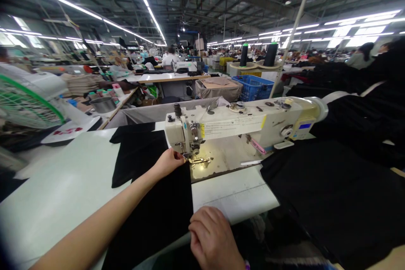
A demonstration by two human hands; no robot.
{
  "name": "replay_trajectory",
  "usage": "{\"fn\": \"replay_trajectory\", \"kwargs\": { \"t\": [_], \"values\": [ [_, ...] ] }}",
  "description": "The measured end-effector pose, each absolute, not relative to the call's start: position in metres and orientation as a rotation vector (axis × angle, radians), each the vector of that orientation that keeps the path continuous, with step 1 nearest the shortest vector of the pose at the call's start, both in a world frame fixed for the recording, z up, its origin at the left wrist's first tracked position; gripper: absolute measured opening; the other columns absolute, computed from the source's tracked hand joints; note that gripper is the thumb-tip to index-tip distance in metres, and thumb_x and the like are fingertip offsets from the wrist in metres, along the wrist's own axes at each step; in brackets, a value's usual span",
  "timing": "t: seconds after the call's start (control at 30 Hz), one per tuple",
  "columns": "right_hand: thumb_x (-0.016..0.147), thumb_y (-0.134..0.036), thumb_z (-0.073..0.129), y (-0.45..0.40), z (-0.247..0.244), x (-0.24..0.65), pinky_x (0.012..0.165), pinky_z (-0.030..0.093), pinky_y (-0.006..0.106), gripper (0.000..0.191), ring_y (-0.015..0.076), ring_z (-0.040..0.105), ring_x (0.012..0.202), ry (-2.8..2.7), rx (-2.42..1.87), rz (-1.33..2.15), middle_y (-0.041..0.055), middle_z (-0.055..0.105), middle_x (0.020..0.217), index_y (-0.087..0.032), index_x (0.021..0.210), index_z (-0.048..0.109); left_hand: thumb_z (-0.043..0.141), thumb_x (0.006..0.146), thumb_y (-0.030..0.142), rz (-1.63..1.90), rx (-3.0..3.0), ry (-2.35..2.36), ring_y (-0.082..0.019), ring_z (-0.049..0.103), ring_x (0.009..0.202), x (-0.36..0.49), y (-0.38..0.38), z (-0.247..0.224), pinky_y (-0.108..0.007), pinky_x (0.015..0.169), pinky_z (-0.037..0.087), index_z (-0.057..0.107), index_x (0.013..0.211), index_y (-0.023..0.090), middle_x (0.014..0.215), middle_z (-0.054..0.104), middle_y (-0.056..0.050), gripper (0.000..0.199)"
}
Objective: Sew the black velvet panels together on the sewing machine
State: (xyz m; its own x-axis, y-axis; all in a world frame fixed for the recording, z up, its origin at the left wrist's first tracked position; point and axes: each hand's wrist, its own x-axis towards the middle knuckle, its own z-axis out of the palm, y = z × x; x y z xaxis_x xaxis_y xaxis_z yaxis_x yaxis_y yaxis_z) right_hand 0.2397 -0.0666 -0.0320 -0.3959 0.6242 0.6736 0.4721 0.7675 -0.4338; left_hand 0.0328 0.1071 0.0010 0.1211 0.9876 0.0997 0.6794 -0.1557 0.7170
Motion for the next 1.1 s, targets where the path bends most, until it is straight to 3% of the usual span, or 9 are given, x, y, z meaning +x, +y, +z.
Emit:
{"fn": "replay_trajectory", "kwargs": {
  "t": [0.2,0.27,0.37,0.47,0.53,0.63,0.73,0.9,1.1],
  "values": [
    [0.081,0.0,0.046,-0.066,-0.034,0.242,0.075,0.056,0.037,0.029,0.0218,0.064,0.083,-2.099,-0.806,0.227,0.0066,0.069,0.087,-0.02,0.096,0.06,0.065,0.069,0.013,0.8,1.964,1.694,-0.016,0.058,0.06,0.034,0.108,0.002,-0.027,0.059,0.045,0.054,0.072,0.02,0.065,0.061,0.001,0.014],
    [0.082,0.001,0.046,-0.068,-0.034,0.244,0.079,0.057,0.038,0.03,0.0228,0.066,0.087,-2.125,-0.8,0.239,0.008,0.07,0.091,-0.019,0.1,0.061,0.067,0.071,0.014,0.856,2.018,1.741,-0.023,0.064,0.079,0.036,0.098,0.007,-0.035,0.075,0.05,0.057,0.082,0.018,0.082,0.066,-0.005,0.015],
    [0.083,0.001,0.046,-0.07,-0.031,0.247,0.085,0.058,0.039,0.034,0.0237,0.067,0.094,-2.142,-0.796,0.254,0.0096,0.071,0.097,-0.018,0.106,0.062,0.069,0.076,0.018,0.939,2.119,1.77,-0.033,0.056,0.114,0.04,0.06,0.018,-0.049,0.1,0.044,0.061,0.1,0.016,0.115,0.063,-0.015,0.026],
    [0.082,0.002,0.045,-0.072,-0.028,0.248,0.088,0.058,0.04,0.037,0.0239,0.066,0.096,-2.128,-0.788,0.268,0.0099,0.072,0.099,-0.018,0.108,0.062,0.059,0.088,0.02,0.77,2.361,1.465,-0.027,0.062,0.1,0.043,0.0,0.024,-0.043,0.091,0.052,0.065,0.097,0.022,0.104,0.067,-0.009,0.011],
    [0.082,0.001,0.045,-0.071,-0.025,0.248,0.088,0.058,0.04,0.036,0.0242,0.066,0.097,-2.136,-0.782,0.295,0.0104,0.071,0.099,-0.018,0.108,0.063,0.051,0.092,0.015,0.579,2.542,1.145,-0.023,0.065,0.091,0.041,-0.035,0.023,-0.036,0.081,0.057,0.067,0.097,0.023,0.099,0.07,-0.007,0.018],
    [0.085,0.0,0.045,-0.064,-0.021,0.246,0.09,0.057,0.041,0.033,0.0239,0.064,0.098,-2.161,-0.82,0.371,0.01,0.07,0.099,-0.018,0.105,0.063,0.051,0.086,0.008,0.516,2.773,0.908,-0.026,0.065,0.11,0.031,-0.058,0.014,-0.037,0.091,0.059,0.064,0.12,0.018,0.12,0.07,-0.011,0.037],
    [0.087,-0.001,0.046,-0.052,-0.017,0.242,0.092,0.055,0.043,0.029,0.0237,0.062,0.099,-2.167,-0.851,0.412,0.0096,0.069,0.1,-0.018,0.102,0.064,0.051,0.085,0.006,0.484,2.908,0.871,-0.028,0.06,0.123,0.022,-0.049,0.006,-0.041,0.1,0.056,0.059,0.13,0.016,0.132,0.066,-0.013,0.047],
    [0.088,-0.003,0.05,-0.026,-0.013,0.237,0.091,0.053,0.042,0.025,0.0234,0.058,0.099,-2.213,-0.9,0.4,0.0083,0.068,0.099,-0.017,0.099,0.067,0.048,0.095,0.014,0.454,2.959,0.908,-0.028,0.062,0.12,0.018,-0.018,0.008,-0.042,0.101,0.057,0.065,0.124,0.015,0.126,0.069,-0.014,0.034],
    [0.088,-0.006,0.058,0.004,-0.011,0.232,0.088,0.048,0.041,0.022,0.023,0.055,0.096,-2.27,-1.031,0.248,0.0063,0.064,0.096,-0.019,0.1,0.071,0.048,0.097,0.017,0.563,2.922,0.921,-0.028,0.064,0.118,0.014,0.01,0.009,-0.044,0.1,0.057,0.068,0.122,0.017,0.124,0.07,-0.014,0.032]
  ]
}}
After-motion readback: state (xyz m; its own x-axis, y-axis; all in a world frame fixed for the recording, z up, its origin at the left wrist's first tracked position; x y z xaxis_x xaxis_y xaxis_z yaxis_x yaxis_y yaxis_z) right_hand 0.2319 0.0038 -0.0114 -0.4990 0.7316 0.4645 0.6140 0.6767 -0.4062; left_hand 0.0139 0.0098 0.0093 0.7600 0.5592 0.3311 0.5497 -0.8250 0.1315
